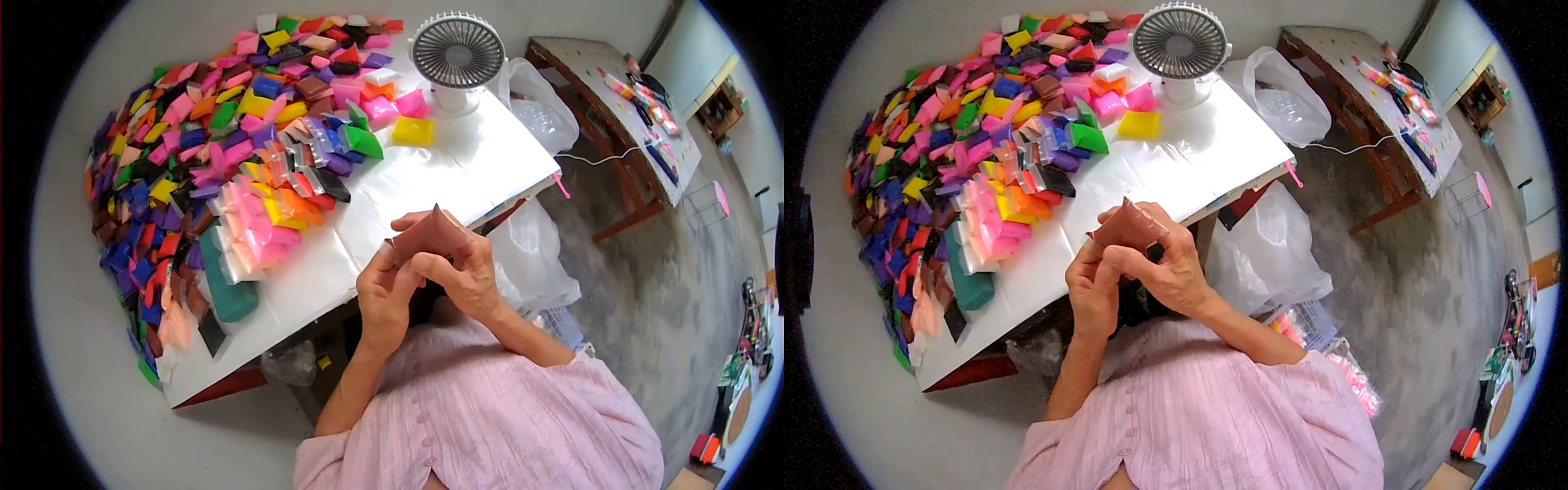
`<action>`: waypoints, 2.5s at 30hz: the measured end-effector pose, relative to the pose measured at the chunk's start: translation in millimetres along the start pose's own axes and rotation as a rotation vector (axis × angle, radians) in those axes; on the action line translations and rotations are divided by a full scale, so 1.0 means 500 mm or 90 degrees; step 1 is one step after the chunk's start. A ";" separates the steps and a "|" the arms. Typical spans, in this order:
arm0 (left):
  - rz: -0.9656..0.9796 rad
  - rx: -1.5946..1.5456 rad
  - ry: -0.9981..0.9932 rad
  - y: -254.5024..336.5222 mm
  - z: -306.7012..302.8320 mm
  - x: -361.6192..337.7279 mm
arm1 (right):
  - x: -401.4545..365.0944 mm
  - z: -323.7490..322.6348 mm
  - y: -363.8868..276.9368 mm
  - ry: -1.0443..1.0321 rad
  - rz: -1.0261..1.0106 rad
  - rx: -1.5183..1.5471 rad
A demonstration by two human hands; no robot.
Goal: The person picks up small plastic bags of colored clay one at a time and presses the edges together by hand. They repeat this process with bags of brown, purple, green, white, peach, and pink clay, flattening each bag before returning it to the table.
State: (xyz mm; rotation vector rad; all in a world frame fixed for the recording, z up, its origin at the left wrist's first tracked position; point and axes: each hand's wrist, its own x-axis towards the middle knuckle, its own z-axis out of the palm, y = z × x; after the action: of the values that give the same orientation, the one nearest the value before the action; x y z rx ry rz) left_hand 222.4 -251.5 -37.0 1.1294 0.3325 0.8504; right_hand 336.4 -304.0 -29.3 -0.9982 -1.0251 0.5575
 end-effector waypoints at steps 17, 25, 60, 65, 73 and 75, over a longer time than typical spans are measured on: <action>-0.055 -0.157 0.007 -0.012 -0.009 -0.016 | 0.000 0.016 -0.012 0.012 -0.039 -0.080; -0.089 -0.169 -0.015 -0.033 -0.017 -0.033 | -0.005 0.013 -0.010 0.042 -0.052 -0.105; -0.079 0.025 -0.074 -0.095 0.011 -0.075 | -0.112 -0.102 0.032 0.046 -0.254 -0.387; -0.112 0.043 -0.057 -0.112 0.030 -0.061 | -0.211 -0.389 0.078 -0.078 -0.335 -1.088; -0.204 0.101 -0.060 -0.137 0.046 -0.077 | -0.587 -0.858 0.055 -0.013 1.079 -1.129; -0.211 0.015 -0.060 -0.152 0.058 -0.070 | -0.528 -0.822 0.010 -0.056 0.941 -1.193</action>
State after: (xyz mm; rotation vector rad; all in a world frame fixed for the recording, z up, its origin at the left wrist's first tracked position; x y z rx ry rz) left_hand 250.2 -308.9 -98.5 1.0944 0.4372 0.5010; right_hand 587.6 -679.2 -216.5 -3.5046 -0.4404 0.6789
